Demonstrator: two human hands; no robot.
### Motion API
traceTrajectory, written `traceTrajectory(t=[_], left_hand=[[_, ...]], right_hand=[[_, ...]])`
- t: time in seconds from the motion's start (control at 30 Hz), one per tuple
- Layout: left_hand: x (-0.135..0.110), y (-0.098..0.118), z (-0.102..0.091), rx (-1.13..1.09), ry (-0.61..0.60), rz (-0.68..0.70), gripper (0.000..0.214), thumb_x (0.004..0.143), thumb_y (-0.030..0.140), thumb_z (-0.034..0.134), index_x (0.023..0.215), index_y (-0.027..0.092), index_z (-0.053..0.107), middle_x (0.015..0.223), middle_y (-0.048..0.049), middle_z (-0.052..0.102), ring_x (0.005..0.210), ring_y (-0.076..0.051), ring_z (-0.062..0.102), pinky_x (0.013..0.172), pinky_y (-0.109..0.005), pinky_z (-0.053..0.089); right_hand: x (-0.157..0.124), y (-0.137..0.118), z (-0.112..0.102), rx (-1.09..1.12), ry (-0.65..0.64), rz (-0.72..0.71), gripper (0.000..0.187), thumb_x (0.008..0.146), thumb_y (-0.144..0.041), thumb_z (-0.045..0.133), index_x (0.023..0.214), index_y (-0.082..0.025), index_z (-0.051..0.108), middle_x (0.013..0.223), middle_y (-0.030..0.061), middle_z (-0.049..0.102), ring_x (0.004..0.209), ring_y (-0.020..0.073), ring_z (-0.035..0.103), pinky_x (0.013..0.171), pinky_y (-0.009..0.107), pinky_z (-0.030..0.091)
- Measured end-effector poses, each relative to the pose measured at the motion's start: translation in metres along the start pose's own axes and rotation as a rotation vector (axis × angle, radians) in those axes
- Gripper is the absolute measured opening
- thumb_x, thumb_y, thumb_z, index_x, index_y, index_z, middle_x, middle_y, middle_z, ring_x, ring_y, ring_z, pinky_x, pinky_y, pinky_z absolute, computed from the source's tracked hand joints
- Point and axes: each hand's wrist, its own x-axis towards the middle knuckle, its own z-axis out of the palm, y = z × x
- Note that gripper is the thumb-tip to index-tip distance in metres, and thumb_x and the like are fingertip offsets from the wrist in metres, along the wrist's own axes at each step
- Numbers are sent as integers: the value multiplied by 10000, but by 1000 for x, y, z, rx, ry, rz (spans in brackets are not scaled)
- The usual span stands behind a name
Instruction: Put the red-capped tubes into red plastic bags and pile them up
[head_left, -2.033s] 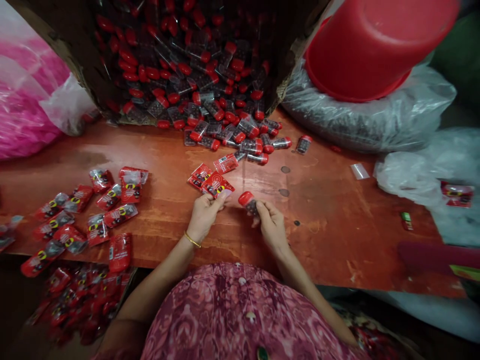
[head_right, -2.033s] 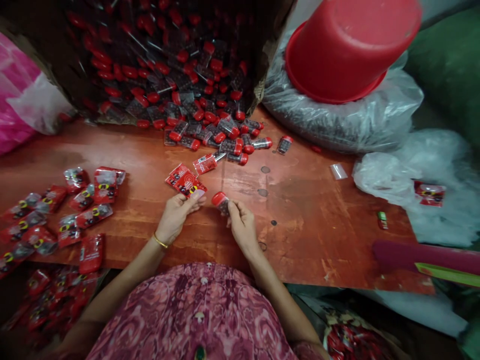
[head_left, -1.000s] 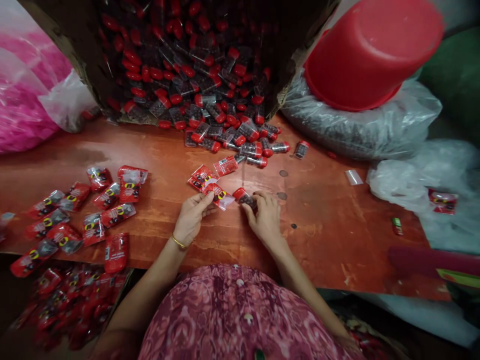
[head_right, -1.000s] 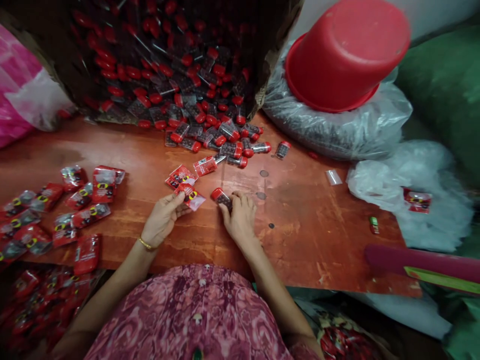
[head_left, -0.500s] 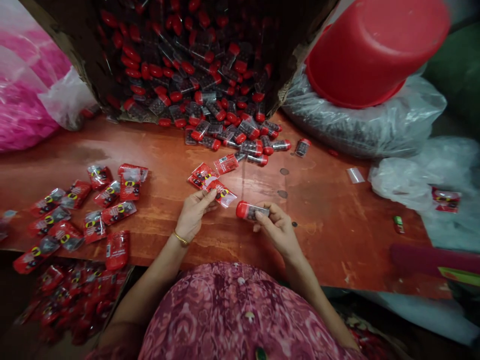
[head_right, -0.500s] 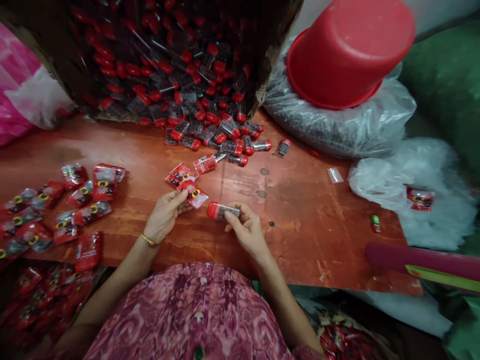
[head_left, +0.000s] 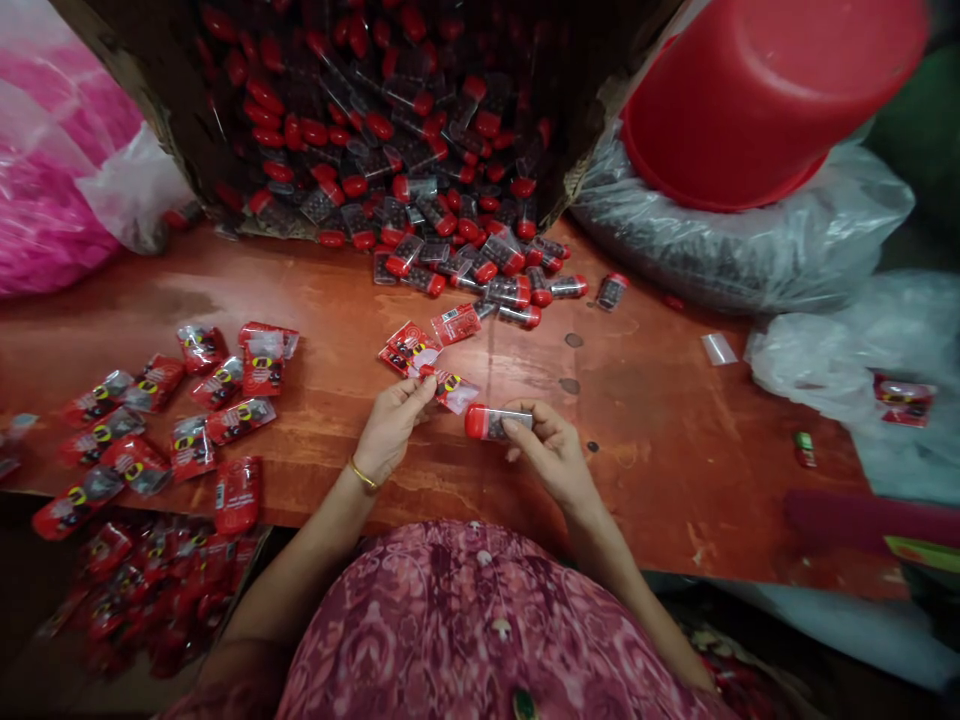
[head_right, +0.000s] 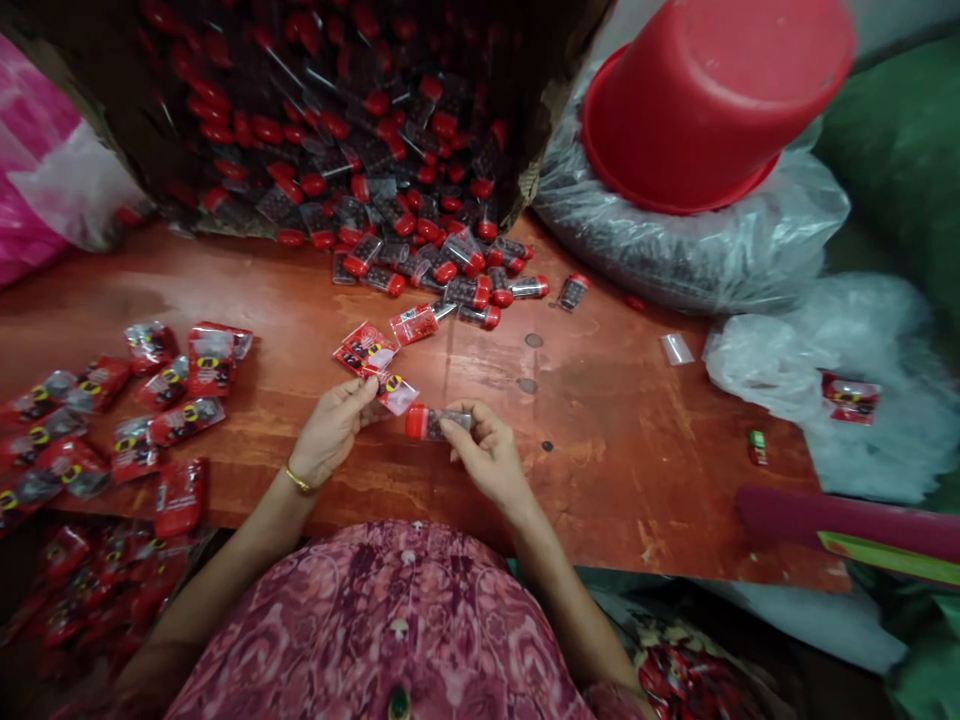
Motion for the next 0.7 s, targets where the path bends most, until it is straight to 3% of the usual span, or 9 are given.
traceTrajectory(t=[0.23, 0.5, 0.7], left_hand=[[-1, -1, 1, 18, -15, -2, 390, 539, 474, 773, 694, 136, 657, 655, -5, 672, 627, -116, 605, 704, -260, 486], [-1, 2, -5, 253, -51, 159, 299, 628, 411, 734, 722, 132, 681, 692, -6, 658, 657, -111, 550, 685, -230, 428], [-1, 3, -1, 252, -85, 215, 269, 639, 375, 731, 784, 155, 676, 757, -9, 680, 717, -127, 585, 726, -239, 447]], right_hand=[[-4, 0, 1, -9, 49, -87, 283, 711, -441, 651, 823, -193, 573, 614, -39, 544, 439, 67, 454, 401, 188, 405], [-1, 1, 1, -15, 20, -72, 287, 710, -449, 649, 813, -193, 569, 609, -40, 541, 428, 67, 443, 394, 193, 399], [0, 8, 7, 5, 9, -84, 274, 730, -440, 634, 825, -193, 562, 611, -47, 530, 418, 60, 441, 391, 187, 393]])
